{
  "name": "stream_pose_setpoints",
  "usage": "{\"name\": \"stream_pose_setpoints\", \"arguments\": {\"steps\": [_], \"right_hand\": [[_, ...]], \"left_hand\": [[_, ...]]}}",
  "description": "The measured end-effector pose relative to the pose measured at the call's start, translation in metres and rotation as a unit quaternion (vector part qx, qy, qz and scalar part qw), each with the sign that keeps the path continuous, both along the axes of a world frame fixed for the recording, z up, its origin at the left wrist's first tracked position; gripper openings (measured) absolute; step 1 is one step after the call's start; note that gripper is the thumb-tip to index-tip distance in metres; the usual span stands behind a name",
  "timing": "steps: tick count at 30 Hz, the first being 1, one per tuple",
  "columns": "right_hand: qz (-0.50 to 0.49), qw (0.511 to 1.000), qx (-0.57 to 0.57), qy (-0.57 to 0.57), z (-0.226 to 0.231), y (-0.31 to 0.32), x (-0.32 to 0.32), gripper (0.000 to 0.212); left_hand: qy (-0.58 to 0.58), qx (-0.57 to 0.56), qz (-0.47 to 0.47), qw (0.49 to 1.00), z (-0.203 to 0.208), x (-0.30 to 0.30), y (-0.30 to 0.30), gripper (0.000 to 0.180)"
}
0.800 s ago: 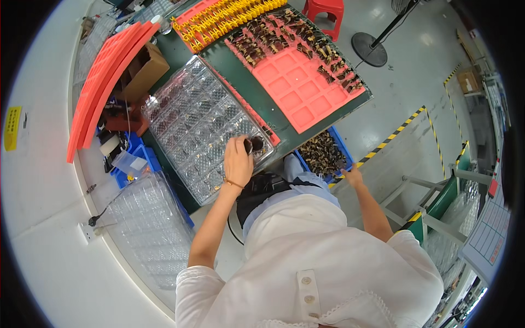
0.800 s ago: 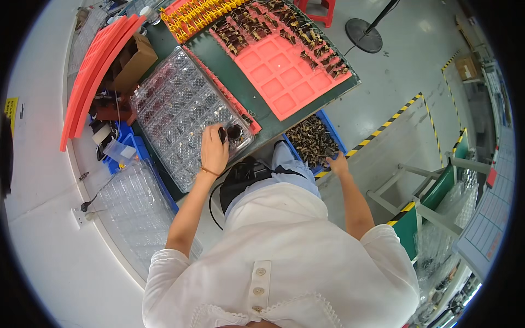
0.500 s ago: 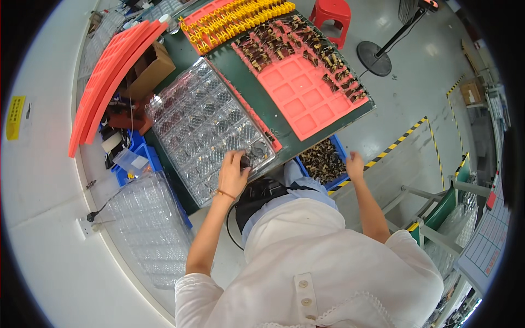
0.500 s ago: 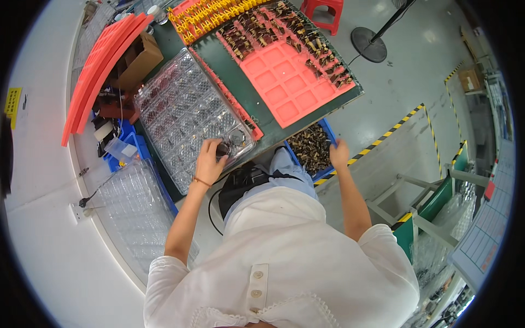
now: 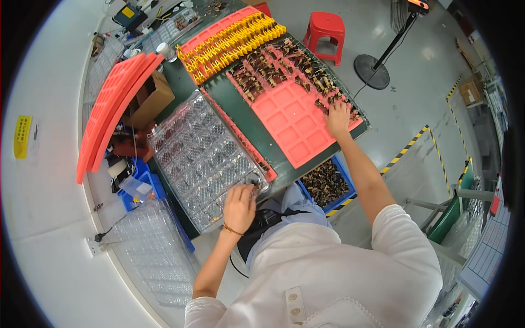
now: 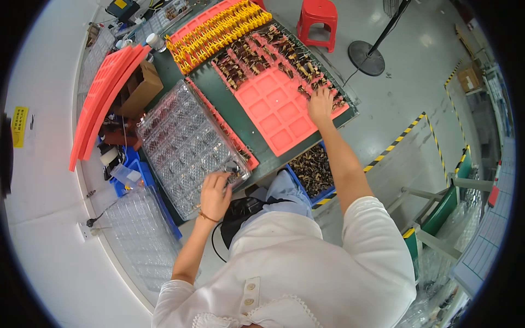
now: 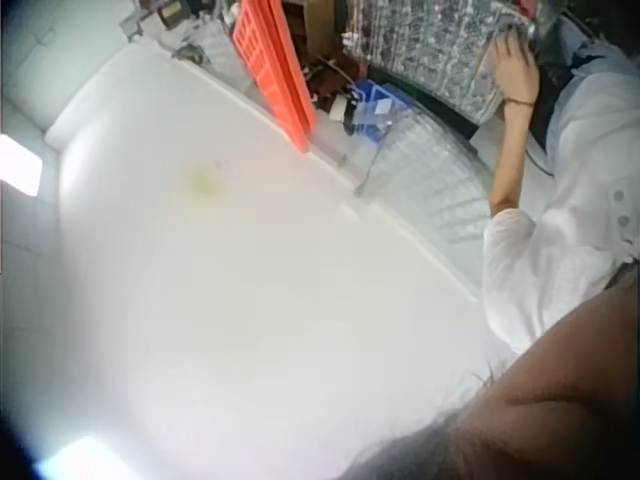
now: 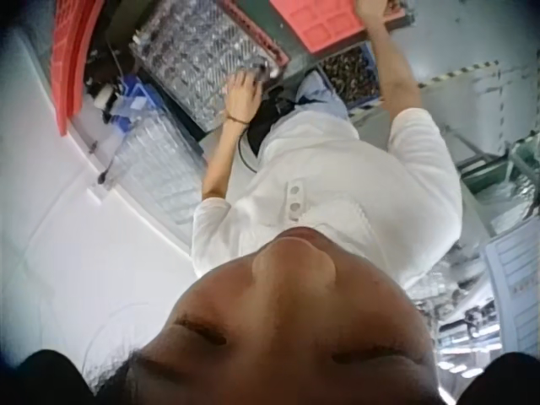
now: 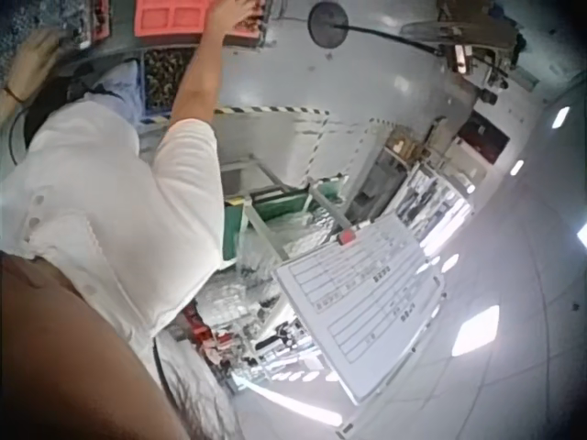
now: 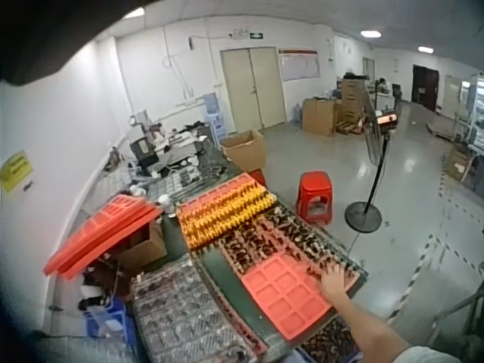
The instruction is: Manually sort and assemble small metal components into plastic trays at a workstation.
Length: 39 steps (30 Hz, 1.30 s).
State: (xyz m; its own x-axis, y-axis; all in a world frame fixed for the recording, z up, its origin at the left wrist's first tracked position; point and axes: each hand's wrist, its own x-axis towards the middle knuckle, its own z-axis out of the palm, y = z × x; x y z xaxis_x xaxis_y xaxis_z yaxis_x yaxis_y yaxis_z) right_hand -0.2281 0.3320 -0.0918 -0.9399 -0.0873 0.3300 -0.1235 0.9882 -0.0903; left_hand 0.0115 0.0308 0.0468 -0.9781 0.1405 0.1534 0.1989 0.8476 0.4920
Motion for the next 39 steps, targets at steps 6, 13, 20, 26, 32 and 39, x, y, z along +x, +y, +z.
{"name": "stream_pose_setpoints", "arguments": {"steps": [6, 13, 20, 26, 32, 39], "right_hand": [[0.159, 0.953, -0.233, 0.115, 0.06, -0.064, 0.045, 0.022], [0.236, 0.846, -0.473, -0.065, 0.134, -0.091, 0.141, 0.031], [0.152, 0.682, -0.654, -0.291, 0.118, -0.078, 0.172, 0.039], [0.118, 0.736, -0.59, -0.31, 0.12, -0.062, 0.183, 0.031], [-0.015, 0.622, -0.778, -0.09, 0.139, -0.068, 0.155, 0.022], [0.002, 0.699, -0.694, -0.175, 0.138, -0.08, 0.162, 0.022]], "left_hand": [[-0.16, 0.491, 0.054, 0.854, -0.017, -0.039, 0.07, 0.034], [-0.187, 0.823, 0.033, 0.535, -0.019, -0.085, 0.089, 0.032], [-0.197, 0.812, 0.107, 0.54, -0.012, -0.067, 0.094, 0.022], [-0.168, 0.807, 0.13, 0.552, -0.01, -0.064, 0.082, 0.021], [-0.308, 0.527, 0.016, 0.792, 0.001, -0.048, 0.079, 0.007], [-0.19, 0.191, -0.131, 0.954, 0.019, -0.026, 0.082, 0.014]]}}
